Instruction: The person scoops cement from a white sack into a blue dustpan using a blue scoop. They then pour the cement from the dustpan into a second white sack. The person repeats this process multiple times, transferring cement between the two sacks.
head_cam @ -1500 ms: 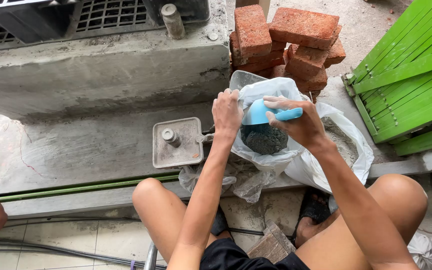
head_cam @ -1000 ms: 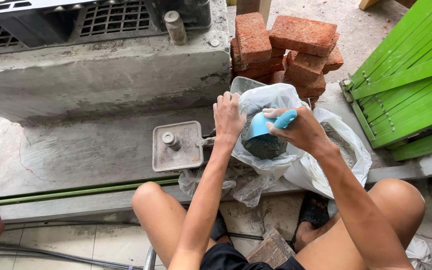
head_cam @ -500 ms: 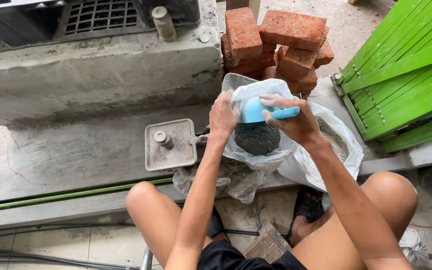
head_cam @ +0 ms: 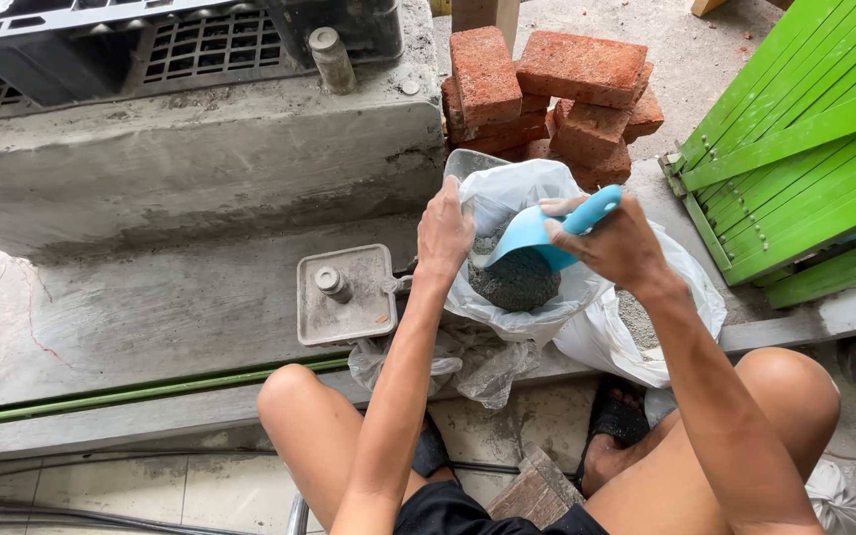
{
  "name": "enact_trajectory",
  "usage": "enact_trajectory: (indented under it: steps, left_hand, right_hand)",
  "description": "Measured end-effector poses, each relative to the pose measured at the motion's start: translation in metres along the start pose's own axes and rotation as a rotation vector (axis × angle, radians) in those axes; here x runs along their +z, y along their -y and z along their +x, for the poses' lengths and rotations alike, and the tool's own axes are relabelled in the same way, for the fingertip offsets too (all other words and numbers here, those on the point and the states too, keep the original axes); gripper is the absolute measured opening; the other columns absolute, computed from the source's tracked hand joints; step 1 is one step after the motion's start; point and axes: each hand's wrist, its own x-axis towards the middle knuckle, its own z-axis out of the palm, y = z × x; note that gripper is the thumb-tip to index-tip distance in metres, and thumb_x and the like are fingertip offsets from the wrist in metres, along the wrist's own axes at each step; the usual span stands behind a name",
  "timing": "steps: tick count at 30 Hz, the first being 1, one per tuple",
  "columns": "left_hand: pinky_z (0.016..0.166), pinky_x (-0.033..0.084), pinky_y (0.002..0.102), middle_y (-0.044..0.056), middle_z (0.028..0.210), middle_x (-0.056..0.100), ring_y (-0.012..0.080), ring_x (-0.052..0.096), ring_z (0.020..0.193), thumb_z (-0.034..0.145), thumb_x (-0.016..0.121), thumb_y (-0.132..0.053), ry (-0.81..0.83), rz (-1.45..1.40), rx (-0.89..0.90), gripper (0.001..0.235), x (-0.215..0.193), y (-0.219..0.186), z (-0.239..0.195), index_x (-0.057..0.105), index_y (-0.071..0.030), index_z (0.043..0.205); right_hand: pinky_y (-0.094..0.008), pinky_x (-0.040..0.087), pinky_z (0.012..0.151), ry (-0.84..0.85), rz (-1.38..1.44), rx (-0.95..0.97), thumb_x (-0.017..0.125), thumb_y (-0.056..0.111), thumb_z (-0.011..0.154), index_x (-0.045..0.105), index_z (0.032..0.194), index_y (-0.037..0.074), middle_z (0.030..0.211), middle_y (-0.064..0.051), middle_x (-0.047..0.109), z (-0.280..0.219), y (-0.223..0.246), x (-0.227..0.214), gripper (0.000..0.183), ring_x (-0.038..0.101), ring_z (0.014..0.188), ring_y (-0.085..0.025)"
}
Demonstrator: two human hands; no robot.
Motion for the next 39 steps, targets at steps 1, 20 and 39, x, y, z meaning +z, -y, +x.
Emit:
enact_trajectory:
  steps: [1,20,39]
  left_hand:
    - [0.078,0.054,0.069,0.027,0.106,0.064,0.0573,0.066,0.095,0.095,0.052,-0.017,0.000,0.000,0.001,0.035,-0.001,-0.003,-0.001,0.052,0.005,0.122]
    - [0.075,0.052,0.051,0.013,0.101,0.053,0.0385,0.058,0.094,0.075,0.080,-0.024,-0.178,0.327,0.052,0.050,0.004,0.001,-0.074,0.056,-0.001,0.112]
    - [0.059,0.057,0.050,0.018,0.085,0.061,0.0367,0.065,0.076,0.096,0.057,0.001,-0.055,0.291,-0.082,0.003,0.029,0.015,-0.064,0.056,0.000,0.099]
  right_hand:
    - [-0.048,0.060,0.079,-0.001,0.000,0.000,0.078,0.027,0.096,0.078,0.103,-0.004,0.086,-0.027,0.075,0.000,-0.008,-0.002,0.031,0.075,0.081,-0.041]
    - [-0.058,0.057,0.072,-0.102,-0.237,0.084,0.087,0.047,0.088,0.082,0.107,0.010,0.081,-0.020,0.074,-0.017,-0.057,0.002,0.043,0.071,0.084,-0.048]
    - [-0.034,0.022,0.051,0.149,0.063,0.374,0.075,0.028,0.101,0.027,0.060,0.015,0.056,0.003,0.031,-0.021,-0.036,-0.009,0.064,0.030,0.053,-0.011]
